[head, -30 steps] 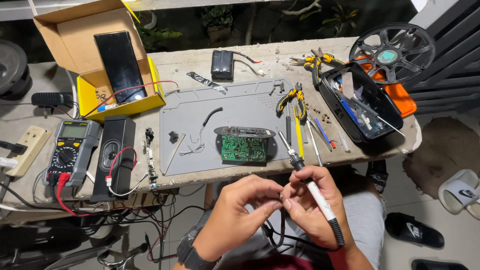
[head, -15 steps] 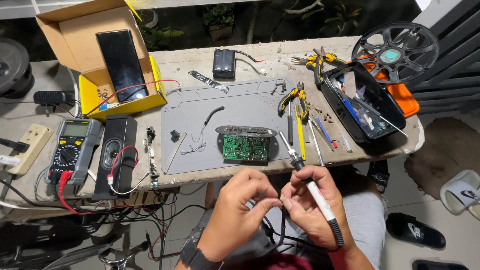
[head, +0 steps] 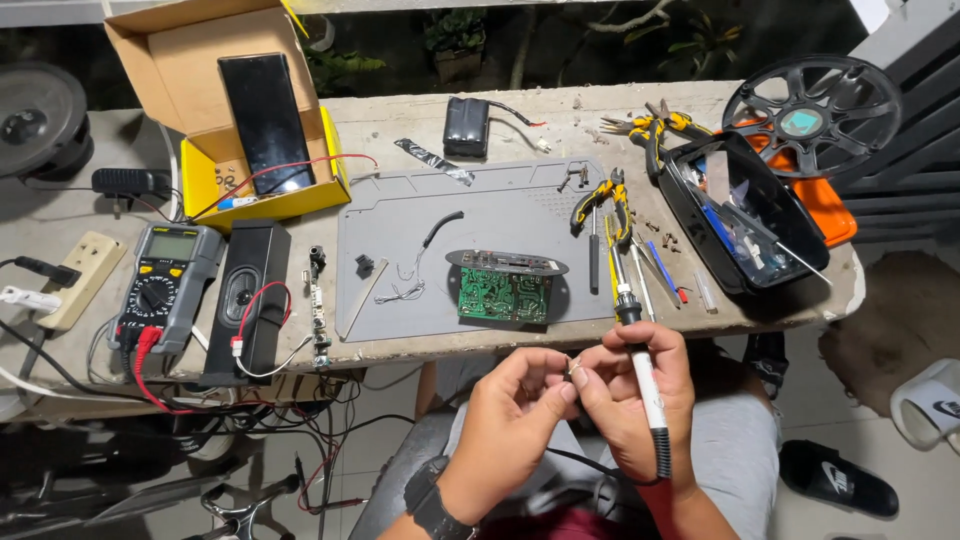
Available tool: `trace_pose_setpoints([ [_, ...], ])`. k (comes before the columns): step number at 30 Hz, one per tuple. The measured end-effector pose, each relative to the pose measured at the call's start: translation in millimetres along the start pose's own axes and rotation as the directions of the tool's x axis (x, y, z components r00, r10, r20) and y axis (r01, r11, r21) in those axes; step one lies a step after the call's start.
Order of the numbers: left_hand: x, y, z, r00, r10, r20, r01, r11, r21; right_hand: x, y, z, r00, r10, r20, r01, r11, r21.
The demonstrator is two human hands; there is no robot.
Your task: Soldering wires onto a circuit board of an electronic device on a repair bench.
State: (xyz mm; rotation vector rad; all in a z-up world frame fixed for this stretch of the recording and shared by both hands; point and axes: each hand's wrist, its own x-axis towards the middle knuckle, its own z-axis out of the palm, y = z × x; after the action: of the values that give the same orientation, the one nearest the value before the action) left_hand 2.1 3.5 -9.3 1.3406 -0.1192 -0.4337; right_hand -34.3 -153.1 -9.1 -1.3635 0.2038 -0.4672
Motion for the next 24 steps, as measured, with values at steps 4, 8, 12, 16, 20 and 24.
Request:
trace_pose_setpoints([
  [4,0.5,-1.8,-0.7,0.998,-0.062,-0.016,0.059,0.985,-0.160,-2.0,2.0,4.4,0.998,-0.067,0.014,0.069,0.989,-0.128],
  [8,0.8,-1.6,-2.8,0.998,-0.063,-0.026,0.053,0.962,-0.268,-5.1,3.1,10.0,0.978,-0.197,0.066,0.204,0.970,-0.129],
  [12,1.8,-8.3,-0.1,0.993,-0.115,-0.010,0.099,0.896,-0.433,-9.9,25.4,7.2,0.954,-0.299,0.002,0.297,0.945,-0.135],
  [16,8.7,-13.8,-6.5,0.995,-0.087,-0.049,0.064,0.932,-0.356,-3.4,30.0,5.3,0.954,-0.301,-0.016,0.292,0.935,-0.204],
  [20,17.2,8.8,-28.4,0.868,0.466,-0.172,-0.315,0.783,0.536,5.2,14.4,-4.8,0.873,-0.485,0.052,0.482,0.842,-0.240],
  [24,29.9,7.4,-40.6,0.789,0.597,-0.144,-0.388,0.667,0.636,8.3,25.6,-44.3,0.920,-0.383,-0.090,0.380,0.924,-0.044],
])
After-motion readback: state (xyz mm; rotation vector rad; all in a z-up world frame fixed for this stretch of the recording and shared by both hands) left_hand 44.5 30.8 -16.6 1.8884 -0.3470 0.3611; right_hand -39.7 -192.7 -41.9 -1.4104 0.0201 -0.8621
